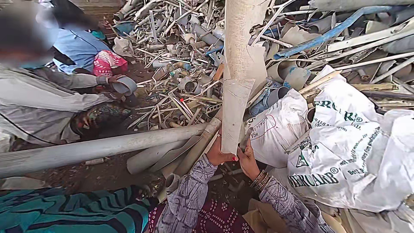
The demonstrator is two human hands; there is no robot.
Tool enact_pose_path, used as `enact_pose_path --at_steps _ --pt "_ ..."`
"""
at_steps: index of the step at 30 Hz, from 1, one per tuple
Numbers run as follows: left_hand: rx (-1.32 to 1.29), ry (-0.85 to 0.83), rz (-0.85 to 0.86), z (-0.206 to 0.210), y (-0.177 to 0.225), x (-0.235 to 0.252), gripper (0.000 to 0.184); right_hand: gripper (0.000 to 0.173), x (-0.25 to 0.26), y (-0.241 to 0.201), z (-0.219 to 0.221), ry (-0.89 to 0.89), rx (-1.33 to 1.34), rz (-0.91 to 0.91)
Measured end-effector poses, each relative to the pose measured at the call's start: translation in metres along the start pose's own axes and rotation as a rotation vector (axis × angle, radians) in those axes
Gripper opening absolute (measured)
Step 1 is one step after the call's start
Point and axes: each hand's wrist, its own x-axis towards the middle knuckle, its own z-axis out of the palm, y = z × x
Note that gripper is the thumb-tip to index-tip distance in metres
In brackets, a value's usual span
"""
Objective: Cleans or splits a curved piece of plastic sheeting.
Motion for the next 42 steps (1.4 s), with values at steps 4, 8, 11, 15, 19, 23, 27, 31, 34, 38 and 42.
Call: enact_pose_path --at_steps 4,8,11,15,19,23,27,31,34,38,42 --pt "-0.359 0.008 0.039 -0.010 -0.005 0.000 0.076 0.046 -0.009 -0.004 0.004 -0.093 0.104 0.198" --pt "-0.497 0.235 -0.046 -0.004 0.000 0.003 0.051 0.041 -0.010 -0.012 0.013 -0.100 0.154 0.316" --pt "-0.346 0.391 -0.241 -0.004 0.013 0.013 0.055 0.047 -0.008 -0.010 0.010 -0.152 0.039 0.306" --pt "-0.342 0.294 -0.428 -0.029 0.018 0.022 0.069 0.032 -0.007 -0.007 -0.014 -0.194 -0.363 0.044" --pt "-0.244 0.392 -0.544 -0.019 0.027 0.023 0.055 0.036 -0.007 -0.024 -0.020 -0.235 -0.894 -0.164" --pt "-0.158 0.356 -0.506 -0.021 0.001 0.026 0.072 0.047 -0.013 -0.038 -0.007 -0.353 -1.018 0.036" --pt "-0.057 0.397 -0.437 -0.012 -0.002 0.030 0.091 0.047 -0.016 -0.028 -0.008 -0.298 -1.045 0.038" --pt "-0.148 0.445 -0.407 -0.010 -0.014 0.031 0.098 0.038 -0.016 -0.023 -0.004 -0.268 -1.026 0.019" --pt "-0.155 0.491 -0.403 -0.007 -0.017 0.032 0.096 0.037 -0.024 -0.009 0.001 -0.178 -1.158 -0.204" --pt "-0.152 0.488 -0.391 -0.018 -0.012 0.032 0.094 0.039 -0.053 -0.011 0.010 -0.261 -1.072 -0.356" --pt "-0.187 0.523 -0.353 -0.012 -0.013 0.028 0.096 0.035 -0.028 0.001 0.002 -0.166 -1.148 -0.316"
